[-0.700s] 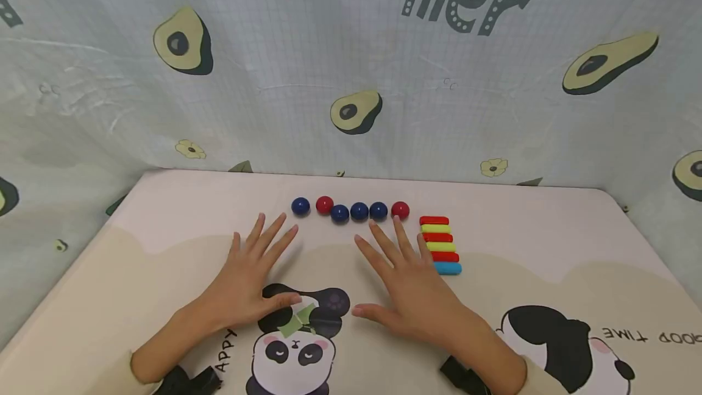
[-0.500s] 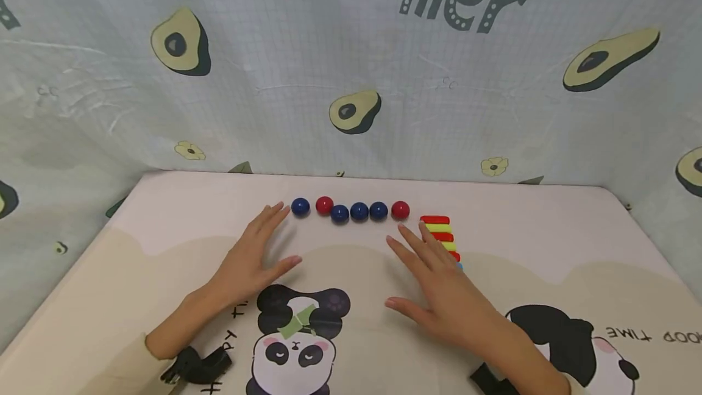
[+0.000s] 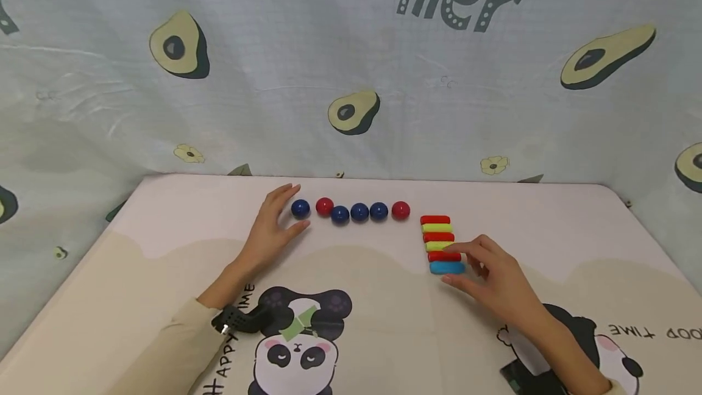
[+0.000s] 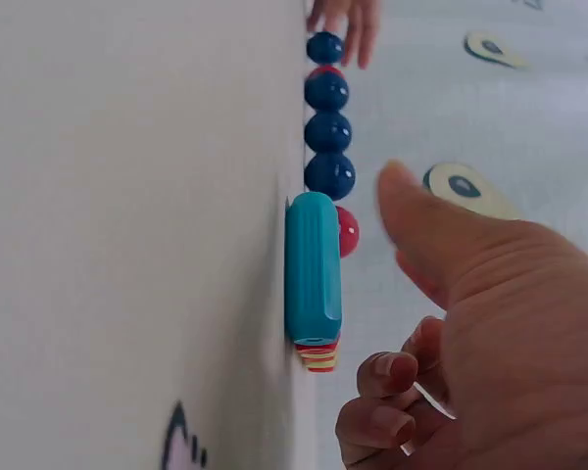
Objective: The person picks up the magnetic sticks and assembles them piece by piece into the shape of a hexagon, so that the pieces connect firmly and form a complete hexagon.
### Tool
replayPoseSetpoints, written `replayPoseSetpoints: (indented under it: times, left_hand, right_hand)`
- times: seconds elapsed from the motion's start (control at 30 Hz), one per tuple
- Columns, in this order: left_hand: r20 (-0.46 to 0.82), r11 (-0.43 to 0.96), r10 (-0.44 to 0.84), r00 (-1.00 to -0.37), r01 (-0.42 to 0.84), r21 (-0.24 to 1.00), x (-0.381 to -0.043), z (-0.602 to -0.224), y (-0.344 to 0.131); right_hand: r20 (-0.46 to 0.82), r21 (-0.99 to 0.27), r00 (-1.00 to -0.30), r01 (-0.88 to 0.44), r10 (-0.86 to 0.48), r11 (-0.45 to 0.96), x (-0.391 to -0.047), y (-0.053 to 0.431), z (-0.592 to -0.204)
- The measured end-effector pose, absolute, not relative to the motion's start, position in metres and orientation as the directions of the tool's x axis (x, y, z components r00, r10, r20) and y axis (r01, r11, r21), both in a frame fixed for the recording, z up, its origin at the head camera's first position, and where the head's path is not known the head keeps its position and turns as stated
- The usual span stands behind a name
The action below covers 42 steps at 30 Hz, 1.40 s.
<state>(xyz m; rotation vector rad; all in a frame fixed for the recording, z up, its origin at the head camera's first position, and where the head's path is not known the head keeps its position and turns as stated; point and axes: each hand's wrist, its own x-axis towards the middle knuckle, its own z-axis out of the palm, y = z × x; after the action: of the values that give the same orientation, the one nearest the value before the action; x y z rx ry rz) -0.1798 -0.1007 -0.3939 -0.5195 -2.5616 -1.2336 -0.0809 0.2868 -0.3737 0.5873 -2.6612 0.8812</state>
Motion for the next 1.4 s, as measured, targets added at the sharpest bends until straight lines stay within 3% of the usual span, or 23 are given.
replayPoseSetpoints:
  times: [0.23, 0.43, 1.03, 1.4]
  left_hand:
    - [0.421, 0.573, 0.221, -0.880, 0.467, 0.673, -0.177, -0.399, -0.100]
    - [0.478, 0.567, 0.233, -0.847, 0.518, 0.641, -0.178, -0.396, -0.099]
    - [0.432, 0.620, 0.218, -0.875, 0.467, 0.631, -0.173, -0.397, -0.098]
    - [0.457, 0.510, 0.195, -0.868, 0.488, 0.708, -0.158, -0.389, -0.093]
  right_hand:
    - [0.373, -0.567, -0.877, -0.475, -0.304, 0.673, -0.082, 0.294, -0.391]
    - [0.372, -0.546, -0.881, -0.461, -0.291, 0.699, -0.085, 0.293, -0.395]
    - [0.353, -0.484, -0.879, -0.465, -0.321, 0.741, -0.084, 0.287, -0.387]
    - [0.378, -0.458, -0.849, -0.517, -0.369, 0.723, -0.082, 0.274, -0.373]
